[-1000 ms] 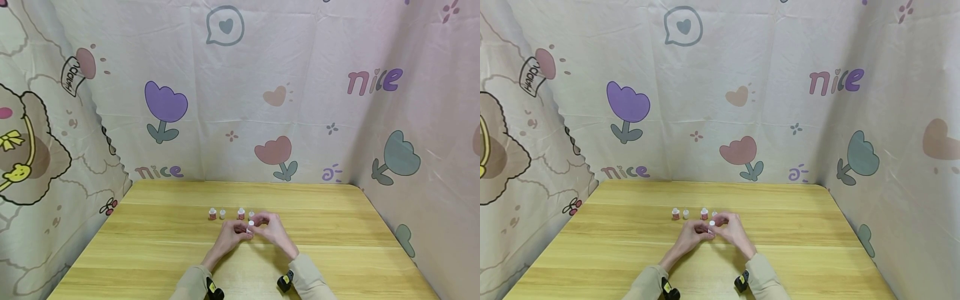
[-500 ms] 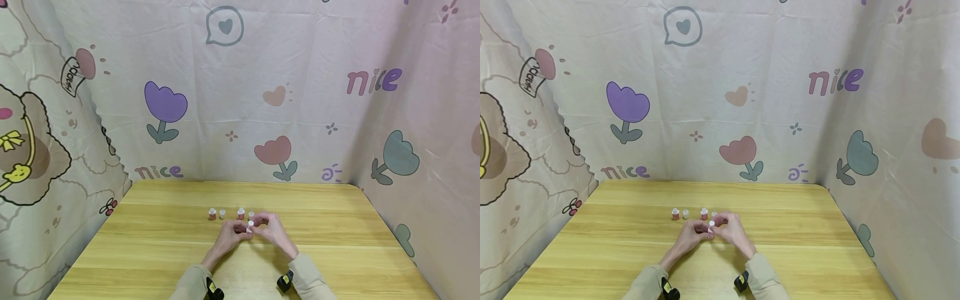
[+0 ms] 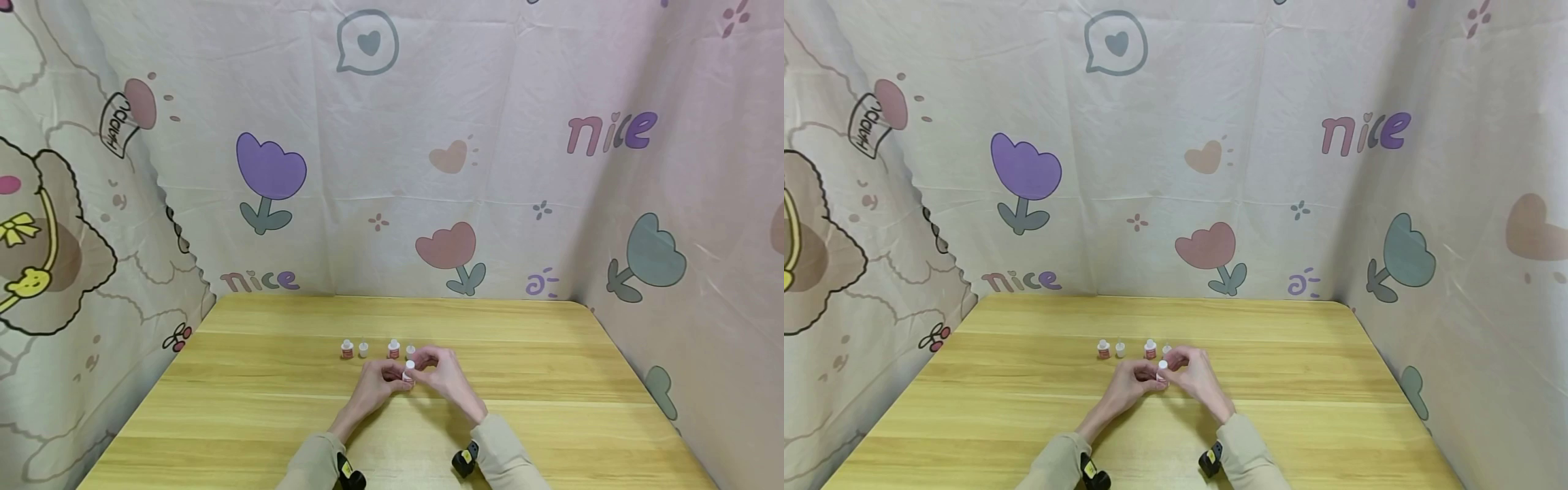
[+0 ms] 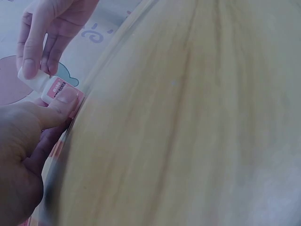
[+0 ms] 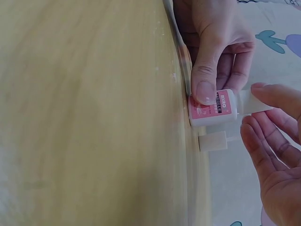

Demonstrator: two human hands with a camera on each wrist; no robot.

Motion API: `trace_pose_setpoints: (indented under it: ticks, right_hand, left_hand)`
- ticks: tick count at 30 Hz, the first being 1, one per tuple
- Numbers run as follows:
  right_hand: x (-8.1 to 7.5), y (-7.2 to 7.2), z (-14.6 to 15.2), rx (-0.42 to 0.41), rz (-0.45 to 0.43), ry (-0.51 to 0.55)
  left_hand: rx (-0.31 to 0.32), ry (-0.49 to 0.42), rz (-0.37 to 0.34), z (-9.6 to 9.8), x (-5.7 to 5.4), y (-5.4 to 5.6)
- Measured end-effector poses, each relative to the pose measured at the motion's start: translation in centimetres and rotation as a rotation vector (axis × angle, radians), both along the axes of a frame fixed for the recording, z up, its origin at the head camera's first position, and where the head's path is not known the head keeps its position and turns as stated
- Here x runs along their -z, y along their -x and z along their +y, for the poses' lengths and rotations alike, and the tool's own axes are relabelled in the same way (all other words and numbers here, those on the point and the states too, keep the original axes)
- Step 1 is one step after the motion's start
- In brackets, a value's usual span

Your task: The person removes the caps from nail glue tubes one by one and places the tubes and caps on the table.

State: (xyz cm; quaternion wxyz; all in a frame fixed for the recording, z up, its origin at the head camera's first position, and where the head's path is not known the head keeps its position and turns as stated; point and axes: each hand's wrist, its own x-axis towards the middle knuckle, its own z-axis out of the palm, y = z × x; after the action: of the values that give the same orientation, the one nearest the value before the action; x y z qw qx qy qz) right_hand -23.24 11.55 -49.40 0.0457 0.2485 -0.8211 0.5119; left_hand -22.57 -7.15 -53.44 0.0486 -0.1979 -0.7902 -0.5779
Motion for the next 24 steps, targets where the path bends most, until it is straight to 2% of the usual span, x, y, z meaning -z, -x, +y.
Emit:
trace_pose_setpoints:
  ticks: [5, 10, 15, 24]
  right_hand:
    - [0.00, -0.02, 0.10, -0.030, 0.029, 0.004]
    - [-0.10, -0.13, 0.15, -0.050, 0.002, 0.009]
    - [-0.19, -0.15, 0.01, -0.024, -0.030, 0.007]
    - [-0.10, -0.09, -0.09, -0.004, -0.030, 0.002]
  left_hand:
    - [-0.001, 0.013, -0.011, -0.02, -0.01, 0.02]
    - [0.002, 0.021, -0.009, -0.09, 0.10, 0.15]
    - [-0.002, 0.034, 0.000, -0.10, 0.08, 0.18]
    - [-0.003, 0.033, 0.001, -0.09, 0.09, 0.18]
